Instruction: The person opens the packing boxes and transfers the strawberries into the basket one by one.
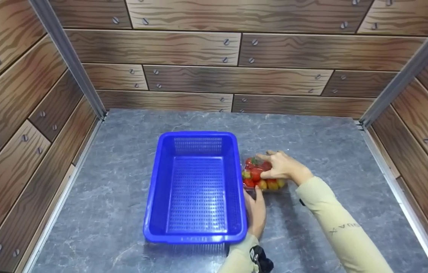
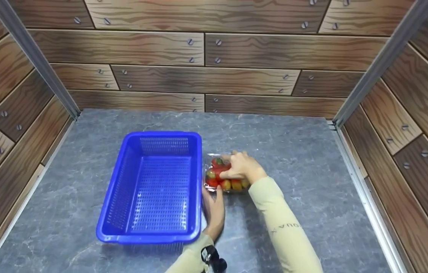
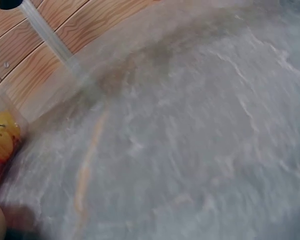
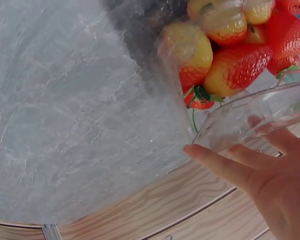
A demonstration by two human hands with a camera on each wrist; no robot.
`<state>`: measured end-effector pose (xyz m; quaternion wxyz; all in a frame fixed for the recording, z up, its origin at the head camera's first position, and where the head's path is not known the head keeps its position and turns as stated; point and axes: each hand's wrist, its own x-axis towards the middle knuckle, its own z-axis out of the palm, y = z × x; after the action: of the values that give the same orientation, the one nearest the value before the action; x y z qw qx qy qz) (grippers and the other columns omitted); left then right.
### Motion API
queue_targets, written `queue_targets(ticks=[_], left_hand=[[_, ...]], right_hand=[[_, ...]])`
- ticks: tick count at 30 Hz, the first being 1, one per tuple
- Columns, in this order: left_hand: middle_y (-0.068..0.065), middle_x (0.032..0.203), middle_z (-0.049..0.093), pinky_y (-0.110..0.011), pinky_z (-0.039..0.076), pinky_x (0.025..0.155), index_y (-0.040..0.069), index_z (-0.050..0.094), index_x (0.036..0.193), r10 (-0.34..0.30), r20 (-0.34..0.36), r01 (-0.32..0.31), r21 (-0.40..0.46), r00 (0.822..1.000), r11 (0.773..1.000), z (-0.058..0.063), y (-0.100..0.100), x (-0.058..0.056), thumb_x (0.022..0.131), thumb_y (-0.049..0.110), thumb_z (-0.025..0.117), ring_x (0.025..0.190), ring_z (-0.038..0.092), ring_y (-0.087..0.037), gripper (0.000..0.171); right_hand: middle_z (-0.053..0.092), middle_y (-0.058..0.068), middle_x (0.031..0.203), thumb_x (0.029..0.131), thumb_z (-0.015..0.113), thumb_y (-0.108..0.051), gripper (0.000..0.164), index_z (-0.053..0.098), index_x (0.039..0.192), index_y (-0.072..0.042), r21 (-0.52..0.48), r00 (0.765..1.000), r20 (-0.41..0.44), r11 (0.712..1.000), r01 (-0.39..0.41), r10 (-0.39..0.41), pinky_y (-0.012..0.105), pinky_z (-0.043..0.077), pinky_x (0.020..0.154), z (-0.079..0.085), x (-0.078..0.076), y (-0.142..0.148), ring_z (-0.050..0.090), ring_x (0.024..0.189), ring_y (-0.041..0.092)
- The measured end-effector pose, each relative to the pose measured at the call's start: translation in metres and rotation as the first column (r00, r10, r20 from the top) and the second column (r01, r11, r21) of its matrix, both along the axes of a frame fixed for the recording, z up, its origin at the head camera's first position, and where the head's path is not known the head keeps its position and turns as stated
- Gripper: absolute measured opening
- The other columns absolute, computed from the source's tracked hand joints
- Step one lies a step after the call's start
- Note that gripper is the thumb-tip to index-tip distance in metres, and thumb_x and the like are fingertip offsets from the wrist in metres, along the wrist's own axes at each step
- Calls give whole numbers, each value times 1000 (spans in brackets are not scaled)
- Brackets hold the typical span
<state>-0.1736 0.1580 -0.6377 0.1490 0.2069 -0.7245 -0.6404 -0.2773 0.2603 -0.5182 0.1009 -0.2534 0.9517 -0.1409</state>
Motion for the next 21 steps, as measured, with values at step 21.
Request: queue_targets(ticks=[21], left_hand=[[-14, 165, 5, -47, 10, 119, 4, 6, 158, -52, -45, 49, -62, 998, 997, -7, -6, 10, 100, 48, 52, 151, 5, -29, 87]], right_hand=[[68, 17, 120, 87, 66, -60, 67, 68, 121, -2, -309, 962, 152, 914, 264, -227, 52, 46, 97, 28, -25, 36, 63, 112, 33]])
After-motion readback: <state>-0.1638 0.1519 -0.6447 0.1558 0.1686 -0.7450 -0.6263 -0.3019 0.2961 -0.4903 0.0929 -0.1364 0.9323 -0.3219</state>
